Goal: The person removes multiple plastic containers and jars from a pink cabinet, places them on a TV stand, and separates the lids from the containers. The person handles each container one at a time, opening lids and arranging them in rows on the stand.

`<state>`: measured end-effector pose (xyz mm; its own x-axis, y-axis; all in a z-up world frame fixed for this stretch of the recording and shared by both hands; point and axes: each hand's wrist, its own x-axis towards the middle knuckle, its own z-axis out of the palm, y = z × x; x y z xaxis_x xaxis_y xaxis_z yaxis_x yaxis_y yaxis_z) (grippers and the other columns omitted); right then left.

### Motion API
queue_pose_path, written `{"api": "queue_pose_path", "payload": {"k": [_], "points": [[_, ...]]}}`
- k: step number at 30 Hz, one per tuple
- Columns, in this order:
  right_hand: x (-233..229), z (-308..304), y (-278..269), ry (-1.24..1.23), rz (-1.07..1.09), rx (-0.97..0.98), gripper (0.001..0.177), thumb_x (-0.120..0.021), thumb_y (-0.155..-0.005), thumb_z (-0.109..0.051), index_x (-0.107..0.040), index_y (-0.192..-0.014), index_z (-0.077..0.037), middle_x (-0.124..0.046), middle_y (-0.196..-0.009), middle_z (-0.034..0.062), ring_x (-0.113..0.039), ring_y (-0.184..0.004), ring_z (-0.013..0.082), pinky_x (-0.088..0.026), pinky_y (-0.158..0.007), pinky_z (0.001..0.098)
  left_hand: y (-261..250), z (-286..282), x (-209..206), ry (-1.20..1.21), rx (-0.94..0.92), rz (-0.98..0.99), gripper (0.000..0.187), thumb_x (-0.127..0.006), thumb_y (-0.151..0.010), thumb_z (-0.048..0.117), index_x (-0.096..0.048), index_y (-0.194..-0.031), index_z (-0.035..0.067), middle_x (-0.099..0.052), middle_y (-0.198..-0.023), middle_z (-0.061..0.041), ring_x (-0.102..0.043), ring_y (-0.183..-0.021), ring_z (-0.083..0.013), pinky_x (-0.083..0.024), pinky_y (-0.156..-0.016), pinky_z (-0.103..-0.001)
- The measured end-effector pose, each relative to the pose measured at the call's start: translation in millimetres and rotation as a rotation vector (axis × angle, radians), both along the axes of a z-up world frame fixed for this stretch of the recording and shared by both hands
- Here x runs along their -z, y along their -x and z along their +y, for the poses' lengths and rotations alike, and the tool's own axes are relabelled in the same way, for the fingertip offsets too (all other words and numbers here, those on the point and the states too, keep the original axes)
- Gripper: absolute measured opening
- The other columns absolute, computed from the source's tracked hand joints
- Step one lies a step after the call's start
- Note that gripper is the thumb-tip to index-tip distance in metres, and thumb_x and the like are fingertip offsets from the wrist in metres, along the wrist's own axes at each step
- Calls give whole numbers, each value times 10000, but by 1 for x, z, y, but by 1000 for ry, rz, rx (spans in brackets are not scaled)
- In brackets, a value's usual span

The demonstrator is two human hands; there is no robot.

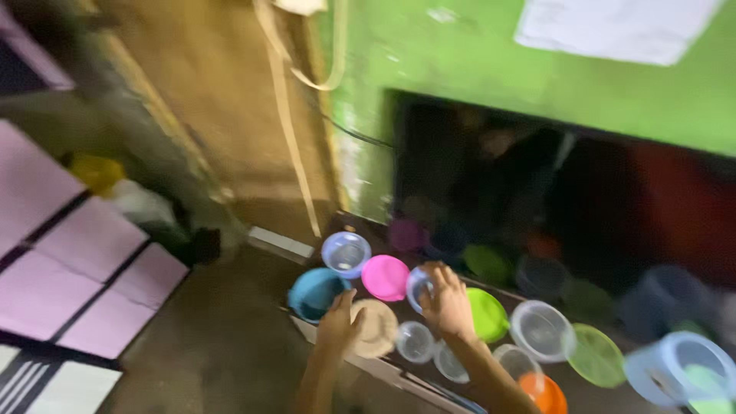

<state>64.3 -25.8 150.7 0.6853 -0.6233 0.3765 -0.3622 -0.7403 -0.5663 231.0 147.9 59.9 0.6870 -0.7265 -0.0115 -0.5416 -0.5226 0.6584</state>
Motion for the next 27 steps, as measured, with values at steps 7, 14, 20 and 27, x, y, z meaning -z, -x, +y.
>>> {"api": "queue_pose_path", "payload": {"k": [7,14,20,27], "points": [[-5,108,-157,-21,-22,-201,418,-620,-784,-131,-590,-1201,-138,-617,-1237,109,-587,-1123,342,-463,-929,462,-121,116,-71,-42,-212,2,528,-598,-917,346,-473,-1396,161,-484,-1476,-65,-518,-1300,-312,-450,-1058,-411],[-18,211,-292,-30,-54,-391,396,-622,-814,-137,-577,-1207,-139,-617,-1222,115,-567,-1151,341,-450,-952,455,-213,247,-118,-173,-473,47,516,-550,-953,370,-432,-1426,200,-440,-1508,-25,-485,-1344,-282,-430,-1102,-405],[-38,285,-386,-25,55,-547,395,-621,-859,-176,-564,-1249,-163,-611,-1192,109,-565,-1153,320,-439,-997,441,-265,340,-138,-167,-670,32,547,-542,-960,385,-398,-1452,193,-418,-1519,-46,-504,-1318,-299,-448,-1083,-410],[-54,340,-487,15,15,-708,429,-645,-853,-171,-555,-1271,-137,-553,-1272,181,-590,-1084,378,-457,-949,468,-313,405,-152,-153,-864,129,590,-516,-958,404,-373,-1481,171,-466,-1498,-72,-687,-1089,-296,-488,-1049,-389]]}}
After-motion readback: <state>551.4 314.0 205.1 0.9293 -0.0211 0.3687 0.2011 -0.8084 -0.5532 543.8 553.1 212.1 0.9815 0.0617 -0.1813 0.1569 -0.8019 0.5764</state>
